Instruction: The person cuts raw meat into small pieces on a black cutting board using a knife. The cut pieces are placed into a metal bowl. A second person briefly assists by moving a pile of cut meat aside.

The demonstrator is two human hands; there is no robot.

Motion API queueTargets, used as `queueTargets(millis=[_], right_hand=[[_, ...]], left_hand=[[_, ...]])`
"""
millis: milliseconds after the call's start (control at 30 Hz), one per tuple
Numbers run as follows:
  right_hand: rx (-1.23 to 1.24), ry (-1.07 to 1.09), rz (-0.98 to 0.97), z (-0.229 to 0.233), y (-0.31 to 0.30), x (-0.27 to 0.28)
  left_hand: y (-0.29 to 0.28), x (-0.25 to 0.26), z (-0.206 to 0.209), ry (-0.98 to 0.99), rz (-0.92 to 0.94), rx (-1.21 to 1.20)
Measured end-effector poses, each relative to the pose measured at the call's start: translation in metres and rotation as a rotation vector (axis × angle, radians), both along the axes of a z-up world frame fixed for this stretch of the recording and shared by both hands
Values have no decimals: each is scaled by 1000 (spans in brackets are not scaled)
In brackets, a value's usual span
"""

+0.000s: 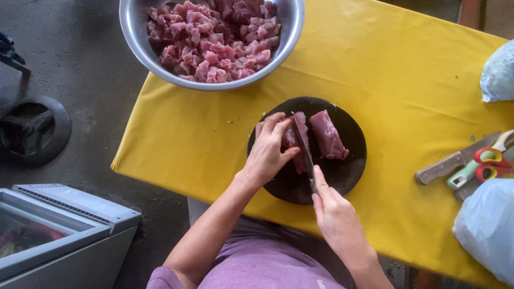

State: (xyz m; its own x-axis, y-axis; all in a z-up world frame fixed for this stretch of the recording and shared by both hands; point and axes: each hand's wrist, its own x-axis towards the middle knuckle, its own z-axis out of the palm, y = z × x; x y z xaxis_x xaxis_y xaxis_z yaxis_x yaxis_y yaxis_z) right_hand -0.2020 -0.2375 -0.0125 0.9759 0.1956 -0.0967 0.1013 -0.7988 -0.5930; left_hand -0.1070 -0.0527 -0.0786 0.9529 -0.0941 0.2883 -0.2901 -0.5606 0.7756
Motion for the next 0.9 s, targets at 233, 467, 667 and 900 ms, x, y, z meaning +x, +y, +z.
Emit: queueTargets(millis=[233, 467, 667, 900], right_hand=[[29, 66, -2, 11, -11, 6], [84, 84, -1, -2, -5, 22], [86, -31, 94, -25, 9, 63], [102, 7, 53, -18, 5, 40]], left_hand=[[-1, 6, 0, 36, -12, -34], [1, 9, -1, 52, -10, -60], [0, 12, -6, 86, -35, -78], [-9, 7, -5, 2, -7, -97]])
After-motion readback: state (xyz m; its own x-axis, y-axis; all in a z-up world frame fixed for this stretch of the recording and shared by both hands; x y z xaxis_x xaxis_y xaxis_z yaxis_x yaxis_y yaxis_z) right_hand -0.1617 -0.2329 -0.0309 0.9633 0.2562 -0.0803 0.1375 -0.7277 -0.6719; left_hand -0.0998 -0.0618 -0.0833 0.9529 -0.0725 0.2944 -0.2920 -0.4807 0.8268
